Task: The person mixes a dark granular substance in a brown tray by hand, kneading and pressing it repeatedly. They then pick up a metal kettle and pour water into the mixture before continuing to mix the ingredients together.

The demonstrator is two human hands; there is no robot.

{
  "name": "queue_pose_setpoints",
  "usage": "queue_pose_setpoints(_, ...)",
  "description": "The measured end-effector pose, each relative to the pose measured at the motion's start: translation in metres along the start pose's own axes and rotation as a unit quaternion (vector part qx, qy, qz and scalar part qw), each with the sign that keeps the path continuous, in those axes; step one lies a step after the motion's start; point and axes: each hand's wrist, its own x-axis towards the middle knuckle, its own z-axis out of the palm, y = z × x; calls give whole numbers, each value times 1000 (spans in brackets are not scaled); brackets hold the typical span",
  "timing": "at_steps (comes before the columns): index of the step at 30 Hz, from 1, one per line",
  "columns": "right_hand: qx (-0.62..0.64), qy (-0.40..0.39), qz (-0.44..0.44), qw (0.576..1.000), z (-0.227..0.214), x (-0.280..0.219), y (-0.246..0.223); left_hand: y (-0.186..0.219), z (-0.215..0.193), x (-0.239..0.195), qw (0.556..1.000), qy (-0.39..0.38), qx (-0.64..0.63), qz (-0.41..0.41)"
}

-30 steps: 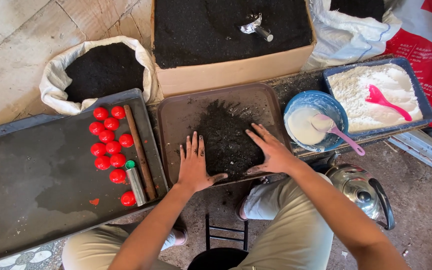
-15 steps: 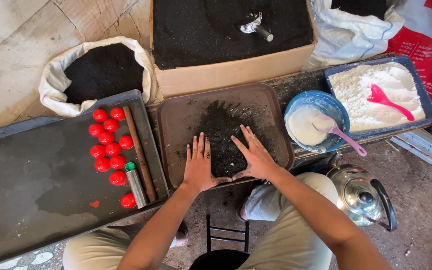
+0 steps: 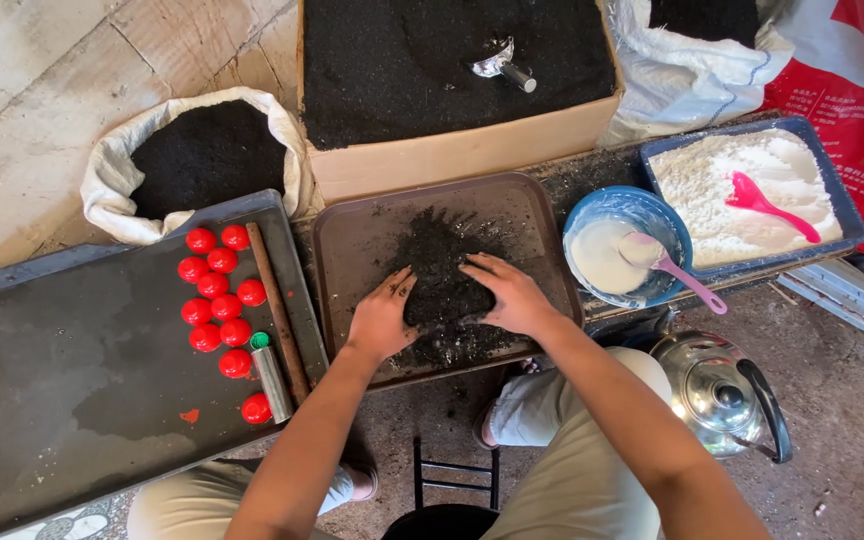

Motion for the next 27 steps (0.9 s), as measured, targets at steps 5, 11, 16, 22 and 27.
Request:
queue_pose_setpoints(5,12,-10,128,992,-43,-11,-26,36,-72,-36,996,19,-85,-36)
queue_pose_setpoints(11,19,-3,243,970,-10,9,-57,59,-31,-8,968,112,-183,-130)
queue_pose_setpoints(16,20,47,159,986,22,26,-45,59,-35,10,976,93,-163,-112)
queue_pose_setpoints(22,-64,-31,29,997,19,42,-26,45,-43,29,1000,-17,-12,-10)
queue_pose_setpoints(27,-63,-26,26,997,33,37,-17,31,-8,33,998,41,-35,17)
